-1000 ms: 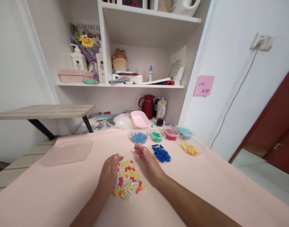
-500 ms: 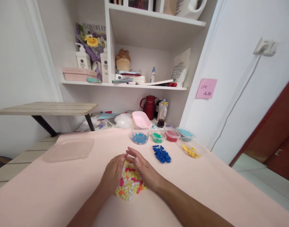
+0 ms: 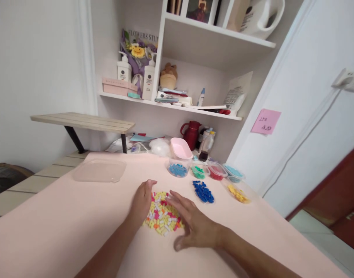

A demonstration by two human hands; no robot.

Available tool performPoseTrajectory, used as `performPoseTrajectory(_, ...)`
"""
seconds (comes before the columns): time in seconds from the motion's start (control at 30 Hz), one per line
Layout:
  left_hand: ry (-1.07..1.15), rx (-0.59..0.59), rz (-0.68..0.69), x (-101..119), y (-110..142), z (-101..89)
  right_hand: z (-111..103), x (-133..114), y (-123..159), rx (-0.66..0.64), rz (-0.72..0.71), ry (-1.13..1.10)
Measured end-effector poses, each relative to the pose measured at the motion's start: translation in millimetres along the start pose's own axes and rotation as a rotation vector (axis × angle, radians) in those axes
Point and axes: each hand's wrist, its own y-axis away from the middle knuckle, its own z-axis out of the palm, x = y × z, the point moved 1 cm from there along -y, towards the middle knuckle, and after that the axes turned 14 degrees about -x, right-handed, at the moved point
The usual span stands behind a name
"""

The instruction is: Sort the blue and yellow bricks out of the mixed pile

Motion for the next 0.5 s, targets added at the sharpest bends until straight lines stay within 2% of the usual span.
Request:
performPoseTrajectory(0.2,0.037,-0.079,-0.035,-0.1,-0.7,0.0,9.9,1.0,-27.9,0.021,-0.09,0.203)
performPoseTrajectory(0.37,0.1,-0.122,-0.026,-0.2,-2.8,-0.2,7.6,-4.9,-50.1,0.002,-0.125,0.213)
performPoseTrajectory(0.5,0.102,-0.133,-0.013,-3.0,-5.5,-0.2,8.0,-3.3,-55.3,0.023,-0.118,0.209)
